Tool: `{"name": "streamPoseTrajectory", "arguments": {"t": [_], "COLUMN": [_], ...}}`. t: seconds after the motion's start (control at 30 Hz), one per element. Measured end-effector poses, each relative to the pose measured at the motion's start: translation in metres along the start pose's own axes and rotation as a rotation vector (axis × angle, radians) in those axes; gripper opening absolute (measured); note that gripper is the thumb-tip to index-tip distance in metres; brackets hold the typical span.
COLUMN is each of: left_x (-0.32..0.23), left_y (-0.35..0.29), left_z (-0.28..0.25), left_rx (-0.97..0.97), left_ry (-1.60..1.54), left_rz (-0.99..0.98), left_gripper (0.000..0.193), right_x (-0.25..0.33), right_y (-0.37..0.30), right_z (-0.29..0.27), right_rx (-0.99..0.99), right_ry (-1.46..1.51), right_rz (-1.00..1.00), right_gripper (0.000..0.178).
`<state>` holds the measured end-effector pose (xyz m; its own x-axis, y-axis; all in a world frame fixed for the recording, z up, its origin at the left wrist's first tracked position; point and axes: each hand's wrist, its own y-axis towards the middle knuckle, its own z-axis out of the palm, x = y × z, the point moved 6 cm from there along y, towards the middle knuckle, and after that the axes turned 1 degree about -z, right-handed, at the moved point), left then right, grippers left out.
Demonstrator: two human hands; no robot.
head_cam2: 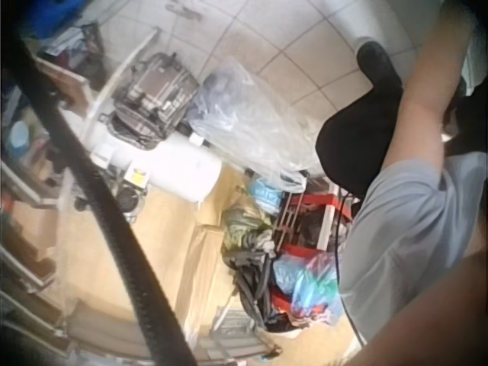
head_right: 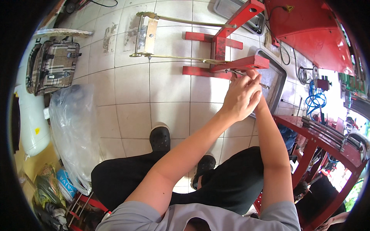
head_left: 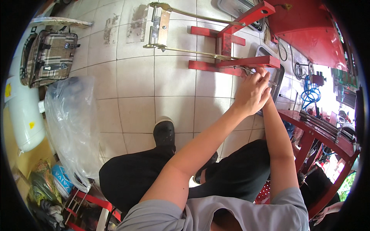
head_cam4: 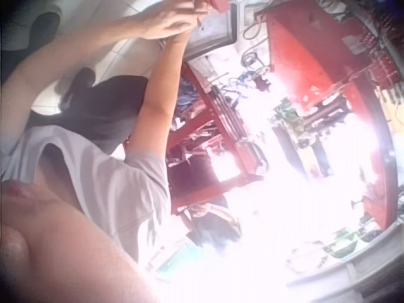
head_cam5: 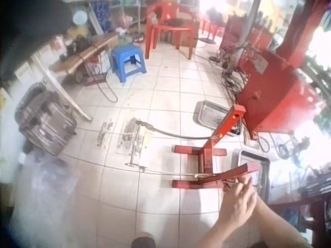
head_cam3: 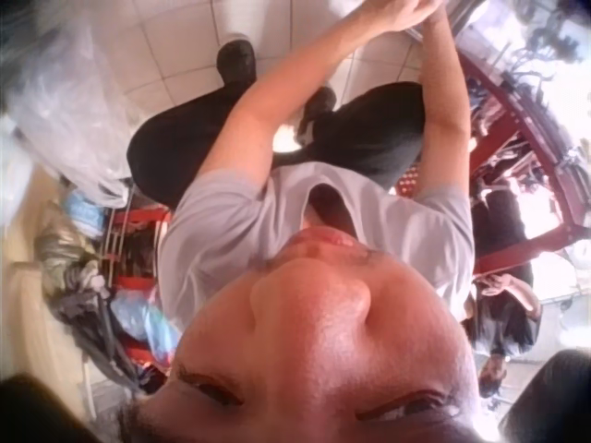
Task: The person assembles a mechanical linkage using a red metal frame, brass rods, and small fasteners. They insert the rods into the frame, secure them with nuts and washers, and adjust the alignment of the components. The person works on the floor in a workshop environment, handling the parts by hand and using a wrench for tightening.
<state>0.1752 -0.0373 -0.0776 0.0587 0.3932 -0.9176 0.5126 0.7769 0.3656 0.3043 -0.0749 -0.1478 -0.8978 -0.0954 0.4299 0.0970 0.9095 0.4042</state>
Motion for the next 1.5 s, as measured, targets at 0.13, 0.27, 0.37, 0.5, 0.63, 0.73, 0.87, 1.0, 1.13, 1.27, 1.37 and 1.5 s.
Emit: {"name": "streamPoseTrajectory", "arguments": {"t": [0.13,0.27,0.37,0.5,0.63,0.73,0.87,1.0,1.13,1.27,1.37,1.5], "left_x": [0.007,0.055,0.066,0.065,0.083,0.076,0.073,0.076,0.078,0.083,0.081,0.082], "left_y": [0.011,-0.012,0.002,0.043,0.062,0.065,0.062,0.059,0.06,0.063,0.062,0.061], "left_z": [-0.005,-0.043,-0.058,-0.047,-0.034,-0.034,-0.032,-0.032,-0.028,-0.025,-0.021,-0.022], "left_rx": [-0.088,-0.416,-0.179,0.133,0.593,0.637,0.599,0.527,0.501,0.552,0.574,0.573], "left_ry": [-0.03,-0.089,0.299,0.457,0.349,0.351,0.4,0.418,0.462,0.451,0.454,0.48], "left_rz": [0.043,-0.06,0.045,0.282,0.201,0.215,0.146,0.119,0.184,0.199,0.196,0.245], "left_gripper": [0.025,0.024,0.054,0.056,0.038,0.033,0.029,0.031,0.031,0.027,0.024,0.026], "right_x": [-0.013,0.023,0.039,0.046,0.033,0.028,0.032,0.058,0.076,0.066,0.024,-0.002], "right_y": [-0.016,0.03,0.041,0.053,0.05,0.046,0.035,0.023,0.031,0.022,-0.014,-0.04], "right_z": [0.0,0.007,-0.003,-0.008,-0.007,-0.011,-0.02,-0.056,-0.084,-0.09,-0.076,-0.042], "right_rx": [-0.07,0.097,0.099,0.085,0.172,0.189,0.052,-0.114,-0.12,-0.17,-0.123,-0.125], "right_ry": [-0.071,0.118,0.132,0.059,0.187,0.311,0.592,0.57,0.037,-0.236,-0.072,0.052], "right_rz": [-0.05,0.21,0.249,0.148,0.4,0.447,0.701,0.836,0.579,0.562,0.797,0.82], "right_gripper": [0.03,0.027,0.028,0.03,0.033,0.031,0.034,0.029,0.014,0.018,0.026,0.033]}}
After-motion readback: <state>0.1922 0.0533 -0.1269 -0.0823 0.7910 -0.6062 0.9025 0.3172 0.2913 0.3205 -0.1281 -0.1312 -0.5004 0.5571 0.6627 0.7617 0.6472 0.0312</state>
